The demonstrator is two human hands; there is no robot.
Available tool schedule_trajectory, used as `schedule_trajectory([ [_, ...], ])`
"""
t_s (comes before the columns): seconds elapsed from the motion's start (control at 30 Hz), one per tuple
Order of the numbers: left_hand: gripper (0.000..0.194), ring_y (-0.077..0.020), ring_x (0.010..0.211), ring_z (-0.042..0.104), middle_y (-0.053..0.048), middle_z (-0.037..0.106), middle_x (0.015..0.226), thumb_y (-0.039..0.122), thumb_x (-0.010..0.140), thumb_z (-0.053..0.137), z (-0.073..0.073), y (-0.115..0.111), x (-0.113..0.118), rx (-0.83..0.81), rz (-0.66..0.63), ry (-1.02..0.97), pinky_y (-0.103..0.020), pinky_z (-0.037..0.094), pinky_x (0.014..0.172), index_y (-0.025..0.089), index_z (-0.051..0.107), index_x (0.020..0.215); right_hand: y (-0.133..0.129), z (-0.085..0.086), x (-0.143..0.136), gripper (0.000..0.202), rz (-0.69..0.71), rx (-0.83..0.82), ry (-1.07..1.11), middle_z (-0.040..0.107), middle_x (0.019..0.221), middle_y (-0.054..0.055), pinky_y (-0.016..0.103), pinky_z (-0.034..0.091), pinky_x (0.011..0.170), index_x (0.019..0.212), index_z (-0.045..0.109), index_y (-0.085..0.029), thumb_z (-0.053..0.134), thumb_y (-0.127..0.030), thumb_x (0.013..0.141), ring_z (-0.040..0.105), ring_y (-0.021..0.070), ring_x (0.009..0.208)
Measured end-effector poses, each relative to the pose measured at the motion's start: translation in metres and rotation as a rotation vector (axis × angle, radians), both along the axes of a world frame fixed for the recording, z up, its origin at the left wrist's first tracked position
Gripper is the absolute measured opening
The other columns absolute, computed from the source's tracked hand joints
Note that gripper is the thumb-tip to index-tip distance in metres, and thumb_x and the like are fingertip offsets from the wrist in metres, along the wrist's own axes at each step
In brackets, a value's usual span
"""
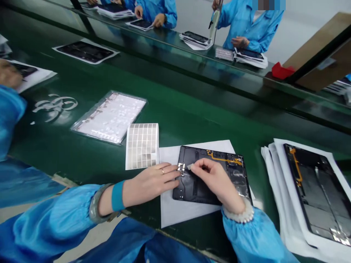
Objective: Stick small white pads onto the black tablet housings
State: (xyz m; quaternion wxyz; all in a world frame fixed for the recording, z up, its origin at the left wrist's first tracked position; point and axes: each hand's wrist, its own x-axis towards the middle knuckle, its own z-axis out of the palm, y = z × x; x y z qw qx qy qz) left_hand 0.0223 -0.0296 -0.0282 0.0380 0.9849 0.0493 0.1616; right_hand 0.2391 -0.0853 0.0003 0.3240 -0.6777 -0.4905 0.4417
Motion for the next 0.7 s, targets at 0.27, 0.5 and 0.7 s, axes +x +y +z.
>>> schedule_trajectory([
  [0.27, 0.02, -0.0196, 0.101, 0.054, -0.007, 0.063, 0.105, 0.013, 0.094, 0.042, 0.0, -0.016, -0.011, -0.062, 0.049, -0.032, -0.03, 0.044, 0.079, 0.017, 0.062, 0.096, -0.024, -0.032, -0.029, 0.021, 0.004, 0.249, -0.368, 0.062, 0.088, 0.005, 0.042, 0.036, 0.09, 0.067, 0.065, -0.023, 0.059, -0.037, 0.083, 0.051, 0.0231, 0.095],
  [0.5, 0.021, -0.0197, 0.096, 0.056, -0.007, 0.063, 0.1, 0.012, 0.094, 0.042, -0.007, -0.003, -0.011, -0.011, 0.096, 0.008, -0.031, 0.046, 0.077, 0.014, 0.06, 0.103, -0.032, -0.034, -0.041, 0.018, -0.071, 0.238, -0.425, 0.06, 0.088, 0.005, 0.043, 0.034, 0.091, 0.067, 0.065, -0.024, 0.06, -0.033, 0.082, 0.046, 0.0246, 0.097],
  [0.7, 0.021, -0.0198, 0.096, 0.056, -0.008, 0.062, 0.099, 0.013, 0.095, 0.04, -0.005, -0.002, -0.01, -0.019, 0.084, 0.044, -0.032, 0.045, 0.077, 0.013, 0.059, 0.105, -0.036, -0.037, -0.048, 0.02, -0.132, 0.249, -0.437, 0.059, 0.085, 0.005, 0.044, 0.033, 0.09, 0.066, 0.064, -0.024, 0.059, -0.033, 0.083, 0.046, 0.0248, 0.096],
])
